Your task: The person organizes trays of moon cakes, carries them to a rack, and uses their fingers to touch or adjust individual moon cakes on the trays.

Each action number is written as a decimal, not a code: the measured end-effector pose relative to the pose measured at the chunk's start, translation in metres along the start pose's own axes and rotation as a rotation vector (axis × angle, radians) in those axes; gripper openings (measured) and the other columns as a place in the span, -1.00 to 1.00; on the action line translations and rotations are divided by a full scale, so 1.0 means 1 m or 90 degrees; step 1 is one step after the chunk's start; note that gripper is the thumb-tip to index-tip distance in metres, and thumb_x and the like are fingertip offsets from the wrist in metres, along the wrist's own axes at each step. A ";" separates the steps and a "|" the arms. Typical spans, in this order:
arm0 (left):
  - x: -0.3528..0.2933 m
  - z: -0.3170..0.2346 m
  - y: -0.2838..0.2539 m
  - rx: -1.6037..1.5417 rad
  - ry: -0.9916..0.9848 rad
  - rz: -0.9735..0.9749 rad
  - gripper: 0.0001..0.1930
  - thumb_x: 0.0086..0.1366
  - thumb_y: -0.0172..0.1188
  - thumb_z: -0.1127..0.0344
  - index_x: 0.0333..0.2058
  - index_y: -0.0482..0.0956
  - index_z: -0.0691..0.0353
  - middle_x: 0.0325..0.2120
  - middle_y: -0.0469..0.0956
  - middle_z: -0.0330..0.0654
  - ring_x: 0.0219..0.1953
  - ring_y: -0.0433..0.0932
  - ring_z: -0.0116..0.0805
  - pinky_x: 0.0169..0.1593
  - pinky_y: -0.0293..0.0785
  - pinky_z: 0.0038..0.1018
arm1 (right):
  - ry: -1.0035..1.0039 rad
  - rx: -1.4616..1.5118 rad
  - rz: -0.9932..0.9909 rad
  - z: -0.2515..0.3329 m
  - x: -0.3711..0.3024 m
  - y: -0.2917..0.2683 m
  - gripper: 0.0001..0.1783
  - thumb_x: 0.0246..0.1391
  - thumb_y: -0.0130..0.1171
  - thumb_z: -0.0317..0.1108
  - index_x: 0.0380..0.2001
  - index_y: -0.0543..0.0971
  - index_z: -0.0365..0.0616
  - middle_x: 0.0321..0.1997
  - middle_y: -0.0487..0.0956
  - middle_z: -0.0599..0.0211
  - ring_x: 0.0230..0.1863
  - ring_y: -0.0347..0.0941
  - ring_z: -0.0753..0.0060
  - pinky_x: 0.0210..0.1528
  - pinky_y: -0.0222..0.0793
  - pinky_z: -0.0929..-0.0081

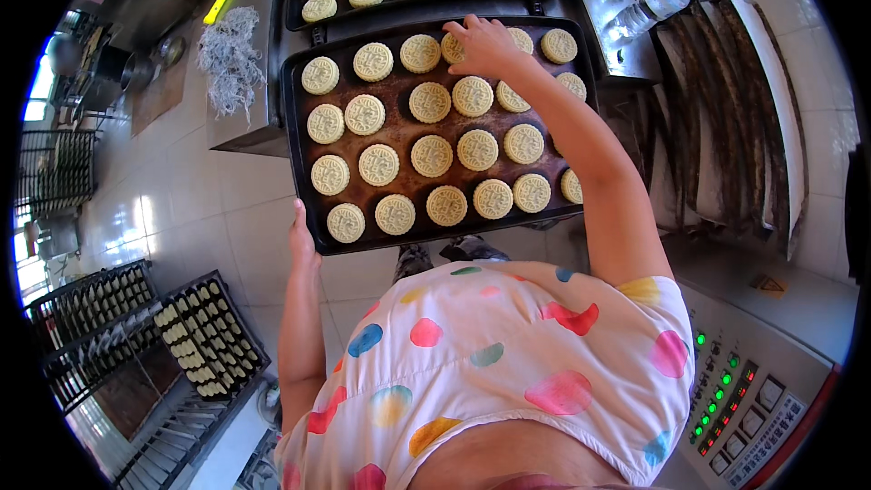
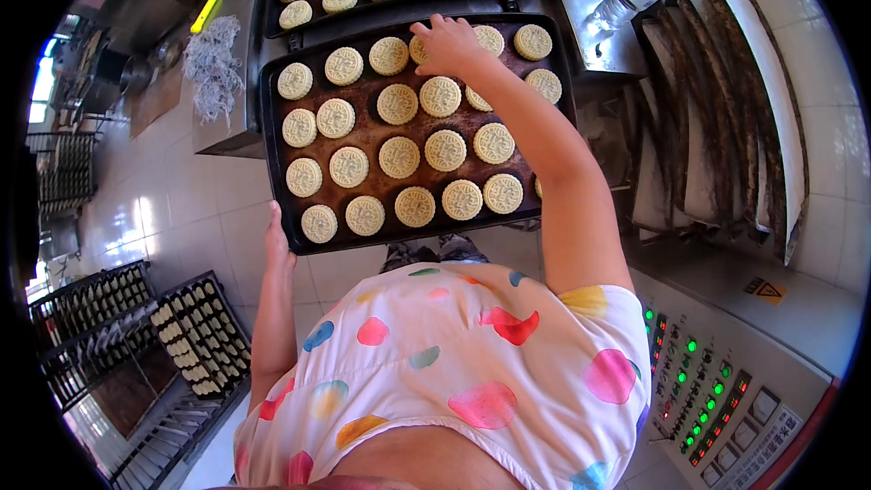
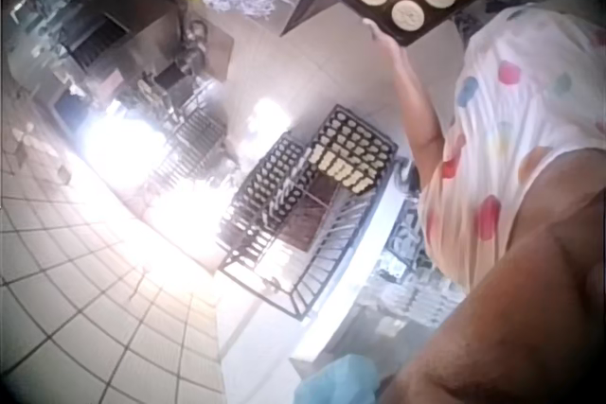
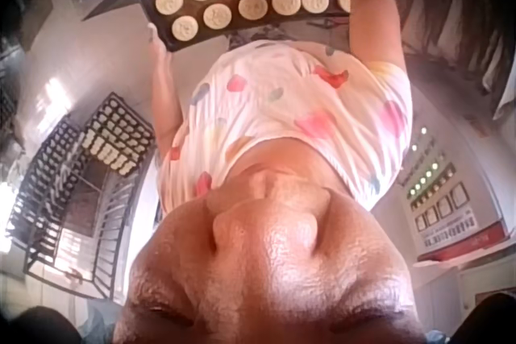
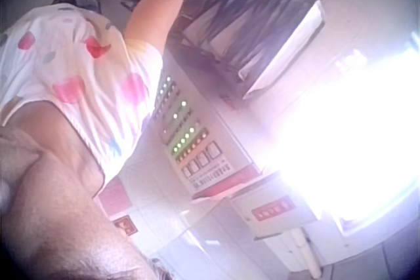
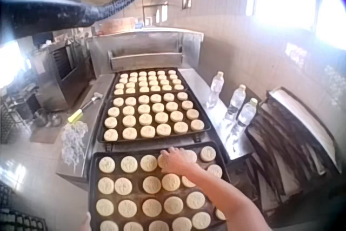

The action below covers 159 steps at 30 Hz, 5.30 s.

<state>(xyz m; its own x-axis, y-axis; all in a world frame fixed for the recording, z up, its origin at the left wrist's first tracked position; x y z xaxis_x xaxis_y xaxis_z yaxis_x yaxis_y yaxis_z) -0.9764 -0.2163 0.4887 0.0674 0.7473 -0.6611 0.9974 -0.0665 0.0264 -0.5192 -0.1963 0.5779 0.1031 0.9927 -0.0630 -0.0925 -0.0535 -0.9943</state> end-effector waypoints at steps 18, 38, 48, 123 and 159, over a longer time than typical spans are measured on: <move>-0.005 -0.007 0.005 0.000 -0.006 0.004 -0.31 0.25 -0.02 -0.16 -0.01 0.35 0.49 -0.09 0.48 -0.04 -0.09 0.49 -0.28 0.02 0.41 -0.42 | 0.035 -0.074 -0.039 0.001 0.004 0.012 -0.36 -0.27 0.31 0.01 -0.05 0.42 0.04 -0.19 0.45 0.14 -0.05 0.38 0.15 -0.04 0.25 0.25; -0.001 -0.006 -0.003 0.039 -0.010 -0.027 -0.34 0.26 -0.02 -0.15 -0.03 0.40 0.47 -0.11 0.50 -0.07 -0.12 0.48 -0.35 0.01 0.37 -0.46 | -0.031 -0.019 -0.011 0.105 -0.040 0.023 -0.33 -0.22 0.25 0.06 -0.04 0.42 -0.06 -0.24 0.44 0.15 -0.15 0.39 0.18 -0.11 0.23 0.29; -0.001 -0.004 -0.002 0.034 -0.018 -0.011 -0.31 0.26 -0.06 -0.18 0.03 0.34 0.44 -0.07 0.47 -0.06 -0.08 0.48 -0.32 0.03 0.39 -0.44 | -0.044 -0.060 -0.046 0.116 -0.039 0.019 -0.48 -0.26 0.28 -0.06 -0.20 0.46 -0.07 -0.26 0.45 0.21 -0.14 0.37 0.25 -0.12 0.17 0.33; 0.005 0.000 0.001 0.039 0.009 0.032 -0.32 0.28 -0.12 -0.18 0.02 0.32 0.43 -0.07 0.47 -0.04 -0.09 0.50 -0.24 0.02 0.43 -0.38 | 0.099 -0.088 -0.075 -0.028 -0.111 0.024 -0.40 -0.26 0.31 -0.03 -0.10 0.46 0.01 -0.22 0.49 0.20 -0.13 0.43 0.22 -0.09 0.27 0.30; 0.014 0.001 -0.007 0.070 0.033 0.010 -0.36 0.28 -0.07 -0.16 -0.05 0.42 0.42 -0.13 0.51 -0.09 -0.16 0.52 -0.31 -0.04 0.43 -0.45 | 0.148 0.049 0.025 0.065 -0.260 0.026 -0.35 -0.35 0.35 -0.22 -0.06 0.41 0.01 -0.13 0.38 0.19 -0.06 0.34 0.17 -0.08 0.29 0.22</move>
<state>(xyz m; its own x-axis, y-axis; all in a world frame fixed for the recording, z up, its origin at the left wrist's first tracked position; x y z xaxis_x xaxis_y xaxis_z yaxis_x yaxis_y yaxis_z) -0.9829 -0.2064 0.4787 0.0874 0.7782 -0.6219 0.9877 -0.1489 -0.0475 -0.6126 -0.4484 0.5744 0.3222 0.9380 -0.1276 -0.1747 -0.0736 -0.9819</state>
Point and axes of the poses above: each hand's wrist, its own x-axis towards the middle knuckle, its own y-axis out of the palm, z = x × y, the point moved 4 cm from there along x, towards the middle knuckle
